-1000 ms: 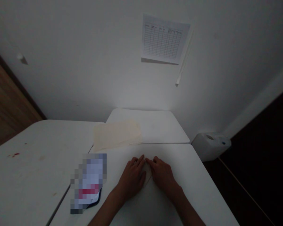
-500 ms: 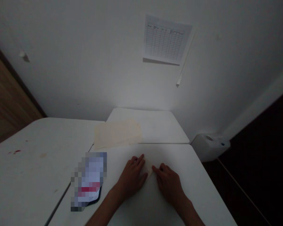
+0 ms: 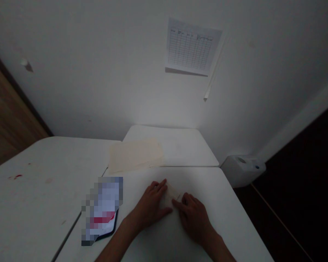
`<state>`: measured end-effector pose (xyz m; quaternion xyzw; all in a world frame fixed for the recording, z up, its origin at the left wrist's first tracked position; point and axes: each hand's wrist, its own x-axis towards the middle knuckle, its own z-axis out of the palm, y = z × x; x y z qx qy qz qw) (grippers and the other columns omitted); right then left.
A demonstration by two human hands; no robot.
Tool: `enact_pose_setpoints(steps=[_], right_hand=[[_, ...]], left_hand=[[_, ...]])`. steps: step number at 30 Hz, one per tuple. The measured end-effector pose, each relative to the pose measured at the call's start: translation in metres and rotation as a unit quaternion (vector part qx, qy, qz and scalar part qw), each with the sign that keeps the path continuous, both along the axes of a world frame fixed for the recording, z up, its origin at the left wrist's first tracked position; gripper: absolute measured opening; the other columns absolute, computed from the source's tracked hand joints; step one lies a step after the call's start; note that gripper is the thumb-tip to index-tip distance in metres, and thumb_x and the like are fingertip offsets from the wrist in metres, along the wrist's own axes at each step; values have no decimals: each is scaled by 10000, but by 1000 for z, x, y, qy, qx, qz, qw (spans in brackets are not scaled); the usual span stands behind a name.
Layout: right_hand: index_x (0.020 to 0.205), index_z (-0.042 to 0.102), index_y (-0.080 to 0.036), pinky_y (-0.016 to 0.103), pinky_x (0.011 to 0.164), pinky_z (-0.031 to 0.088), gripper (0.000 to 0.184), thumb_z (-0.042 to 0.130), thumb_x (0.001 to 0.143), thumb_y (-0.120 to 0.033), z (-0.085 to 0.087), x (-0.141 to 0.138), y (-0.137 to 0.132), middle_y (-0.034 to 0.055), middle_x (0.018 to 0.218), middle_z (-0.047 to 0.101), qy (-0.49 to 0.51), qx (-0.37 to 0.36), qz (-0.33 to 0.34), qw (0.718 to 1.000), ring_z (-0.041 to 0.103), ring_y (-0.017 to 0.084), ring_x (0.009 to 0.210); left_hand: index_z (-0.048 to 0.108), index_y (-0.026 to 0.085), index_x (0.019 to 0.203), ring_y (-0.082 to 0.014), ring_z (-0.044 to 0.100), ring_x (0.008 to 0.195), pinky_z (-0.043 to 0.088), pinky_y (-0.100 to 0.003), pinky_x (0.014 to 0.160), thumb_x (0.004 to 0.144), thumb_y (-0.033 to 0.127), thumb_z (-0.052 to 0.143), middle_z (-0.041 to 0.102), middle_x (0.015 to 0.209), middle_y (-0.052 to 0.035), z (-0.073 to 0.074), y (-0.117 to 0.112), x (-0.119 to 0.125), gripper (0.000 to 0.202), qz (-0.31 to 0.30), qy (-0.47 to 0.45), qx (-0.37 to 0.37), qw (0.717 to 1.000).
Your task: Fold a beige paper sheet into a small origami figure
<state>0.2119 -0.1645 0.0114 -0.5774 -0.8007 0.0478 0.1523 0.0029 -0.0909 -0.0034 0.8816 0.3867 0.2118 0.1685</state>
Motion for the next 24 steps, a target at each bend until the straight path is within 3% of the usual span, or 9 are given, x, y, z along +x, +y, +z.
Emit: enact_pose_setpoints(steps=[17, 24], right_hand=[[1202, 594, -285, 278, 781, 388, 325, 508, 898, -207, 0, -8, 5, 44, 902, 568, 3, 27, -112, 993, 527, 184, 866], [1239, 563, -234, 299, 791, 410, 349, 483, 903, -187, -3, -6, 7, 62, 916, 576, -1, 42, -89, 995, 534, 195, 859]], left_hand=[[480, 226, 1289, -322, 413, 1250, 370, -512, 1047, 699, 428, 738, 387, 1484, -86, 9, -2, 0, 675, 4, 11, -11, 1000], [487, 222, 1299, -335, 412, 1255, 384, -538, 1027, 734, 424, 713, 389, 1480, -106, 8, -3, 0, 641, -1, 17, 14, 1000]])
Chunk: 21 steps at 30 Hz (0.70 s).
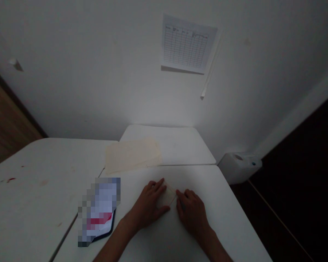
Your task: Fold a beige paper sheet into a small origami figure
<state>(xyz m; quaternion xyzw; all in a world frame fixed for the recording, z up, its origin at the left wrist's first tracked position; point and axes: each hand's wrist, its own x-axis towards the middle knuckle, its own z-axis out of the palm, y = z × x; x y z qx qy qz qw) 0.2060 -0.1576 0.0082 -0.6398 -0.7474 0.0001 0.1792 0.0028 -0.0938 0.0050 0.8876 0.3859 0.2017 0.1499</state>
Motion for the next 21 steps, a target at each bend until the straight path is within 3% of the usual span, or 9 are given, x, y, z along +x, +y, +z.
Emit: enact_pose_setpoints(steps=[5, 11, 14, 21], right_hand=[[1281, 537, -277, 295, 751, 425, 466, 521, 842, -122, 3, 0, -1, 57, 937, 572, -21, -11, 40, 999, 538, 192, 836], [1162, 615, -282, 283, 762, 414, 253, 497, 939, -271, 4, -8, 4, 50, 890, 592, 3, -2, -2, 1000, 555, 182, 841], [1126, 634, -266, 279, 772, 417, 238, 548, 925, -360, 2, -12, 5, 51, 896, 599, 18, -2, -12, 1000, 562, 179, 845], [1070, 639, -230, 338, 849, 443, 180, 579, 903, -263, -5, -17, 5, 69, 967, 591, 57, 46, 14, 997, 546, 203, 919]], left_hand=[[482, 231, 1315, -330, 424, 1254, 400, -537, 1017, 736, 411, 710, 402, 1472, -102, -4, -1, -1, 648, 0, -12, 20, 1000], [477, 214, 1320, -325, 410, 1271, 396, -533, 1040, 803, 321, 636, 384, 1484, -92, -8, -6, -2, 551, 6, -14, 25, 1000], [502, 212, 1285, -305, 424, 1272, 411, -522, 1040, 820, 242, 598, 409, 1468, -91, -8, -9, -4, 476, 16, -28, 30, 999], [576, 218, 1157, -291, 490, 1229, 487, -512, 982, 852, 204, 558, 540, 1337, -103, -11, -21, -7, 306, 46, -66, 48, 996]])
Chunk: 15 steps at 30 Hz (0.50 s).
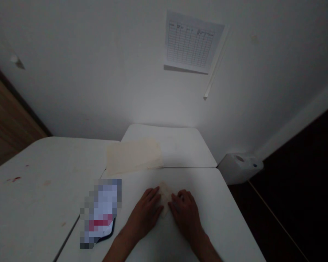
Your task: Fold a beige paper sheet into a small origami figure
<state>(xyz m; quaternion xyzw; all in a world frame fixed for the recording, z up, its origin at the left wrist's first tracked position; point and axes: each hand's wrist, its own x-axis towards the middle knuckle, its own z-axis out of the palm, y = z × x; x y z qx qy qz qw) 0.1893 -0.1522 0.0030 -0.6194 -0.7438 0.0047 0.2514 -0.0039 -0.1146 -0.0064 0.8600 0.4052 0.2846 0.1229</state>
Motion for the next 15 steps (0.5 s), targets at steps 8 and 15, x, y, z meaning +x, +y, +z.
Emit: enact_pose_setpoints(steps=[8, 15], right_hand=[[1018, 638, -215, 309, 912, 460, 197, 575, 864, -110, 1, -12, -2, 44, 1023, 628, 63, -8, 96, 993, 542, 175, 999], [1125, 599, -211, 375, 967, 443, 278, 631, 851, -246, 2, -17, -12, 77, 1112, 605, 93, -20, 69, 993, 520, 214, 1081]], left_hand=[[596, 217, 1124, -286, 481, 1236, 498, -497, 978, 879, 193, 529, 543, 1331, -95, -3, -4, -1, 255, 9, 3, 2, 1000], [630, 222, 1050, -269, 520, 1175, 514, -478, 951, 859, 177, 543, 592, 1254, -82, -3, -6, -3, 215, 35, -28, 8, 999]])
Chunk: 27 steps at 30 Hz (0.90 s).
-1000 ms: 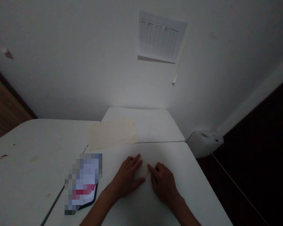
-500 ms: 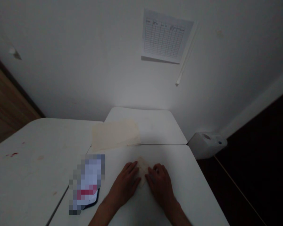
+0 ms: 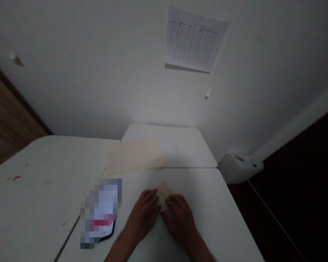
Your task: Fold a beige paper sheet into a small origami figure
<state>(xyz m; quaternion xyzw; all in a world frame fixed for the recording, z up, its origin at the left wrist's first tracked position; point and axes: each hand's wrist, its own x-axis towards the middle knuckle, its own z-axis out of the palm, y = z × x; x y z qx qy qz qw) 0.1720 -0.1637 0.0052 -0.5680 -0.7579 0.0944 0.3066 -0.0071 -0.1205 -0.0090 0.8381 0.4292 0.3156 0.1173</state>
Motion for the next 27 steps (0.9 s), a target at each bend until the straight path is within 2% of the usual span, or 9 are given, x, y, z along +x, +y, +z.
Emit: enact_pose_setpoints(steps=[6, 12, 19, 23, 27], right_hand=[[1119, 598, -252, 401, 952, 435, 264, 613, 856, -263, 2, 0, -1, 71, 1118, 603, -33, 1, -12, 999, 529, 225, 1069], [1180, 567, -279, 405, 933, 420, 325, 599, 857, -259, 10, -2, -1, 66, 1133, 584, -72, -17, -7, 997, 512, 232, 1056], [1186, 568, -293, 408, 961, 386, 323, 562, 877, -199, 11, -7, -4, 58, 1147, 570, -64, -36, 2, 997, 490, 232, 1081], [1240, 538, -314, 407, 967, 377, 367, 522, 896, -187, 14, -7, -3, 58, 1223, 539, -70, -42, 23, 996, 469, 237, 1118], [1315, 475, -333, 439, 964, 365, 440, 505, 896, -203, 23, -5, 1, 67, 1256, 520, -110, -52, 49, 991, 465, 257, 1120]], left_hand=[[657, 223, 986, -262, 541, 1132, 525, -477, 926, 875, 195, 526, 620, 1195, -86, -2, -3, -4, 173, 24, -13, 12, 1000], [671, 234, 954, -247, 575, 1074, 572, -437, 864, 897, 149, 441, 652, 1136, -74, -1, -11, -9, 252, 0, 4, 35, 999], [664, 258, 1071, -287, 544, 1180, 544, -471, 923, 883, 186, 485, 629, 1235, -64, -11, -22, -21, 270, -15, 69, 53, 996], [624, 255, 1170, -300, 501, 1241, 514, -476, 968, 869, 200, 522, 581, 1317, -59, -6, -29, -26, 323, -38, 111, 59, 991], [614, 217, 1181, -289, 506, 1242, 502, -450, 986, 883, 204, 514, 603, 1290, -68, 2, -31, -26, 315, -45, 135, 66, 988]])
